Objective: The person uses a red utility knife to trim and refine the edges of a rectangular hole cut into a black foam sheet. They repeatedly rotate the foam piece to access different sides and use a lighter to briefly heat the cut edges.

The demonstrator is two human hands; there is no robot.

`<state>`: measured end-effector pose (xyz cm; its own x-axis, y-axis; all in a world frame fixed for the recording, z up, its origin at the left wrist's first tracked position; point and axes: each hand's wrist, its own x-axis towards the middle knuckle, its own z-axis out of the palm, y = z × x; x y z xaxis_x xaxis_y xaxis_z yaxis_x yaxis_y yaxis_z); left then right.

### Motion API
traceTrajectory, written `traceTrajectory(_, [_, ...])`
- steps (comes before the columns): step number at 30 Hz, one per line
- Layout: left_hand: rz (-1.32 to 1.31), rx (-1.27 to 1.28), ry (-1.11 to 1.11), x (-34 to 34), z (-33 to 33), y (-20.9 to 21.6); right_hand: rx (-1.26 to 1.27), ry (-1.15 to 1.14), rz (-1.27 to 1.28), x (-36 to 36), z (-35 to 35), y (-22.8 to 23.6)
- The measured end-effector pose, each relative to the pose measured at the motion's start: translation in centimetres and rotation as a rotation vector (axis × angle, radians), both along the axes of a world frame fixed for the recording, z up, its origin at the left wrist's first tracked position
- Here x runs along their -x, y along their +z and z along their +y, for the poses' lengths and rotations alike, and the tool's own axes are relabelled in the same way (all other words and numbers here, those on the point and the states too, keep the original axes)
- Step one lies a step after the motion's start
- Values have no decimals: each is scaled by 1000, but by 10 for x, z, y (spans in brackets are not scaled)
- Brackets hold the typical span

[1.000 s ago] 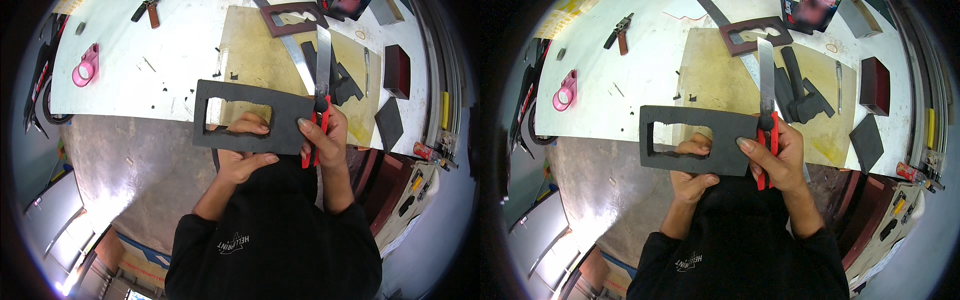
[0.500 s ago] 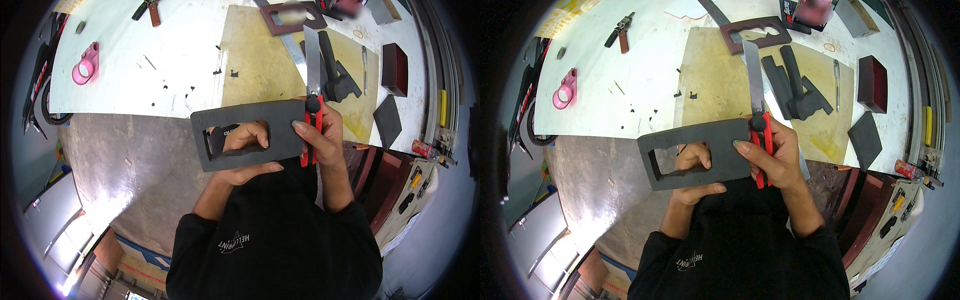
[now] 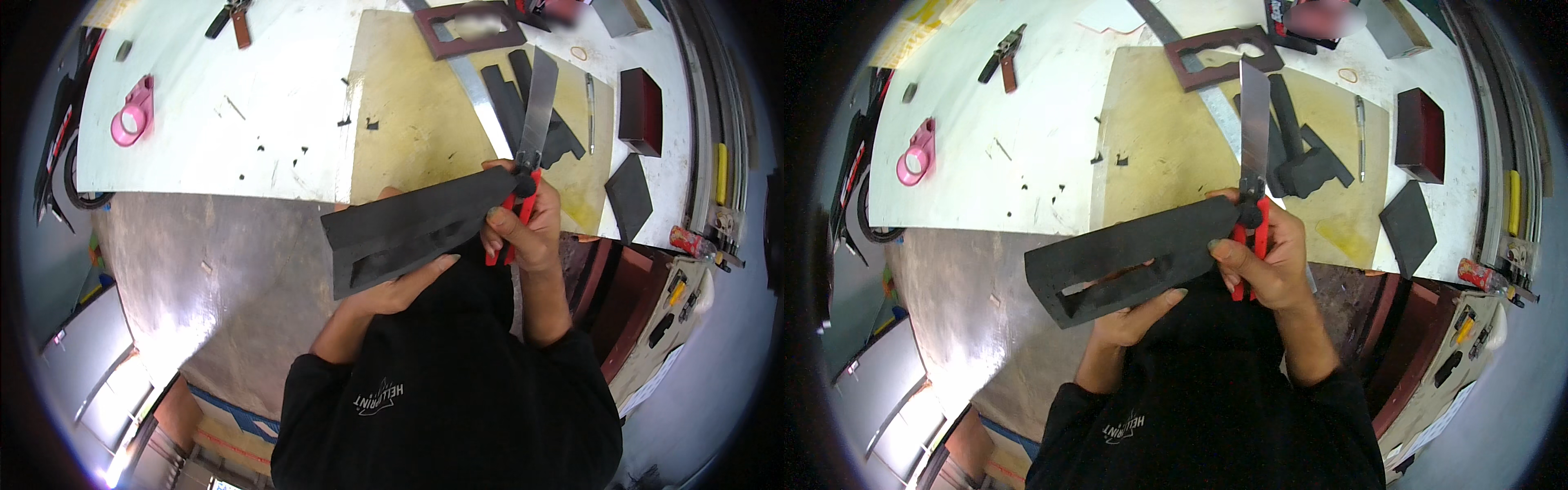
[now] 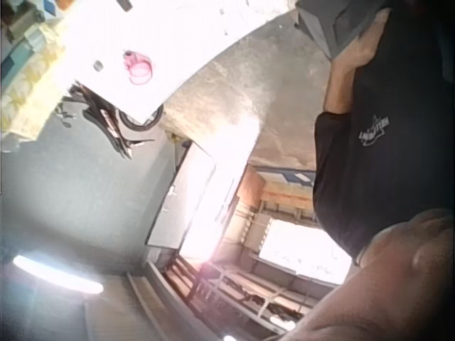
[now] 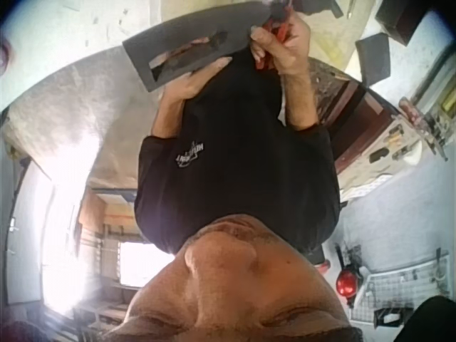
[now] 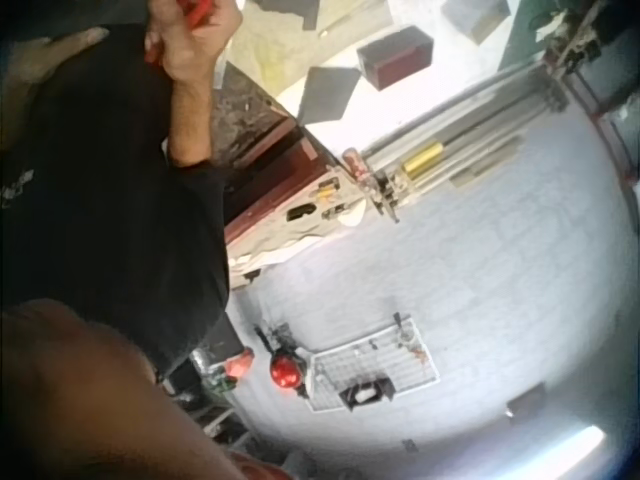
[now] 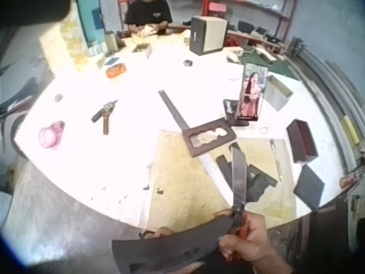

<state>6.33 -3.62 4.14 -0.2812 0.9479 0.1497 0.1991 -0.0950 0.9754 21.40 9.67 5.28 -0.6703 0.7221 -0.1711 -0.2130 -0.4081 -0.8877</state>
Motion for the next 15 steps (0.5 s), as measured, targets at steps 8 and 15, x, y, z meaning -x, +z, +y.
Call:
traceTrajectory(8, [-383,-58,349,-20,12,-14,-128,-21,-81,4,2,-11])
traceTrajectory(15, [-358,-21,467,6,20,-19,-72,-154,-106,-9,11,-29])
